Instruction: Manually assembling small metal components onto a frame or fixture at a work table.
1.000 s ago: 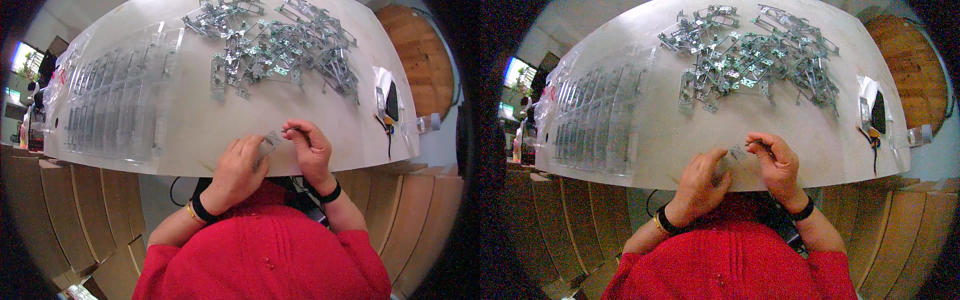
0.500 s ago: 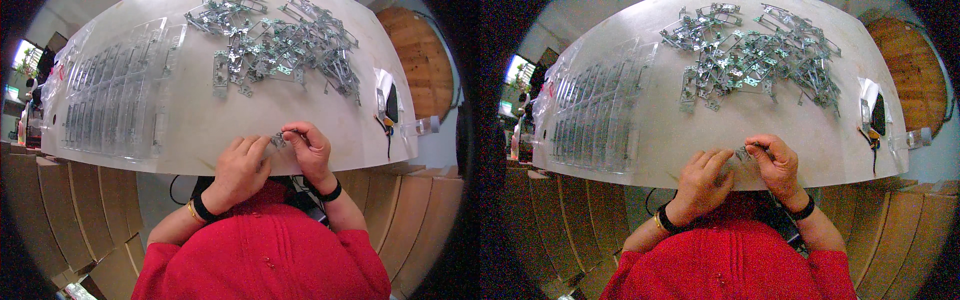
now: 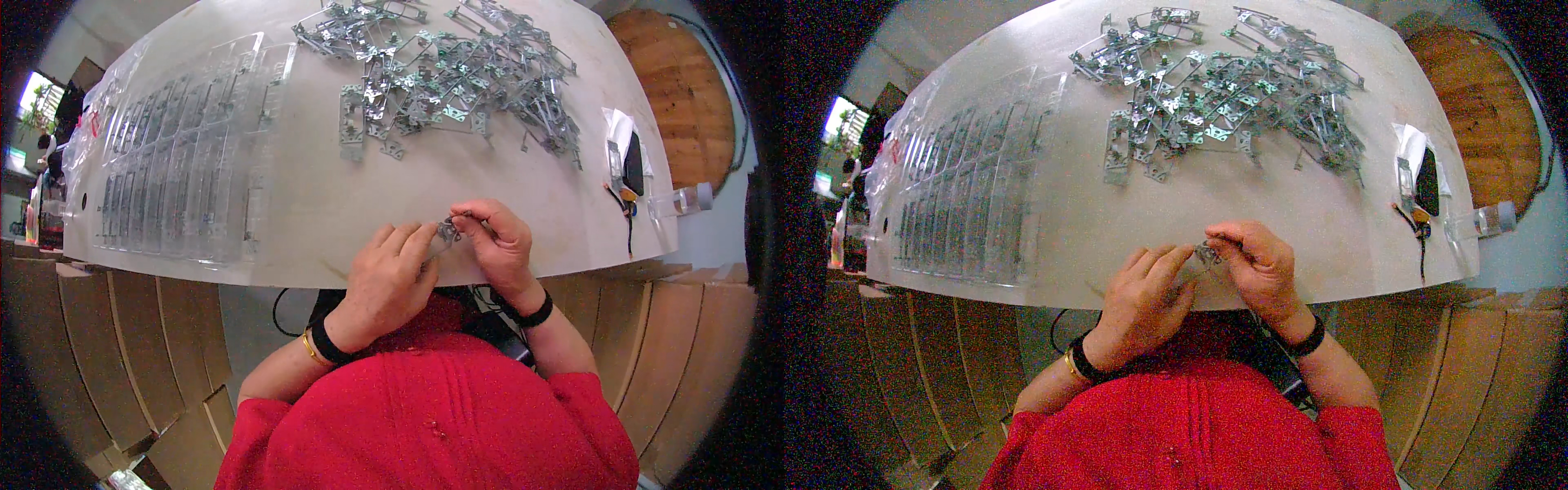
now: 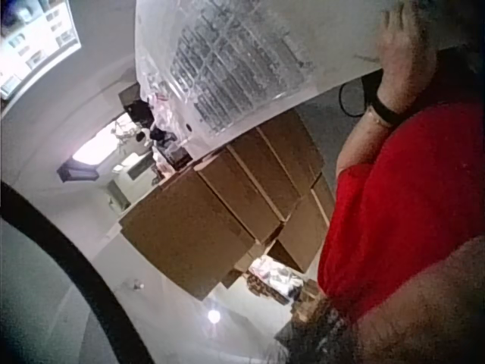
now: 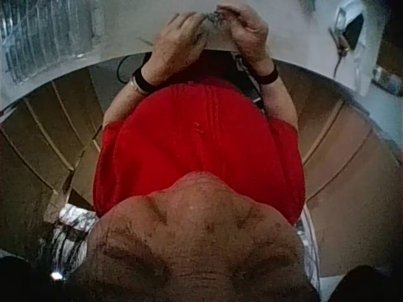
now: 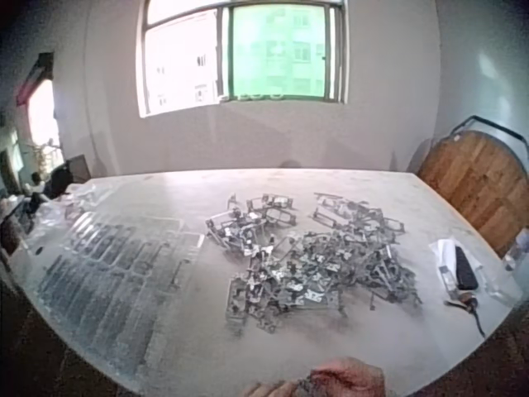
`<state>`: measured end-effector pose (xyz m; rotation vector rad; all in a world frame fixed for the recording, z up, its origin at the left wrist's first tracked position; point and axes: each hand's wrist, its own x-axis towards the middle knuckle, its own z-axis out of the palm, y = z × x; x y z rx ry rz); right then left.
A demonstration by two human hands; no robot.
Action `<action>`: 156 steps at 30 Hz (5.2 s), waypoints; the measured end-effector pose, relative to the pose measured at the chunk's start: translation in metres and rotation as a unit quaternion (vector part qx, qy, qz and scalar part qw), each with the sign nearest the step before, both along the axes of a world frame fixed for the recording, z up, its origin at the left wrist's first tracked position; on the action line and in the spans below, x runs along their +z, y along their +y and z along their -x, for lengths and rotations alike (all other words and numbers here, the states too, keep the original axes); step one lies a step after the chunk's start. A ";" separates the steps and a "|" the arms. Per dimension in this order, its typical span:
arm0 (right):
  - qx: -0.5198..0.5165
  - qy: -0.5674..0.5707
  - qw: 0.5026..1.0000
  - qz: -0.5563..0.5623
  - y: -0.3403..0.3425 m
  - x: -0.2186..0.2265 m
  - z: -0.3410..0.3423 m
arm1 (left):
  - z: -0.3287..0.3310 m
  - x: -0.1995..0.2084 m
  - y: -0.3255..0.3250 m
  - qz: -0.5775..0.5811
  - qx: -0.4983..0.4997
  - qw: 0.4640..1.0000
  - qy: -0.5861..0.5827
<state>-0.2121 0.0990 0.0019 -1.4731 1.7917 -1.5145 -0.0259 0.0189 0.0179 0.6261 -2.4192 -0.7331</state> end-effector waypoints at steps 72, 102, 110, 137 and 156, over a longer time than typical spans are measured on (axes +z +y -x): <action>0.027 0.021 0.999 -0.014 0.001 0.000 0.001 | -0.003 -0.003 0.001 -0.009 0.073 0.997 0.009; 0.039 0.063 0.997 0.029 -0.002 0.000 0.001 | -0.003 -0.004 0.002 -0.014 0.075 0.997 0.006; 0.000 -0.046 0.999 -0.003 -0.001 -0.004 0.000 | -0.003 -0.002 -0.001 -0.012 0.060 0.998 -0.011; 0.025 -0.143 0.988 -0.059 0.002 0.000 -0.005 | 0.003 0.008 -0.013 0.023 0.053 0.977 0.207; 0.002 -0.128 0.989 -0.075 -0.001 0.003 -0.006 | -0.050 -0.038 -0.009 0.056 0.153 0.978 0.130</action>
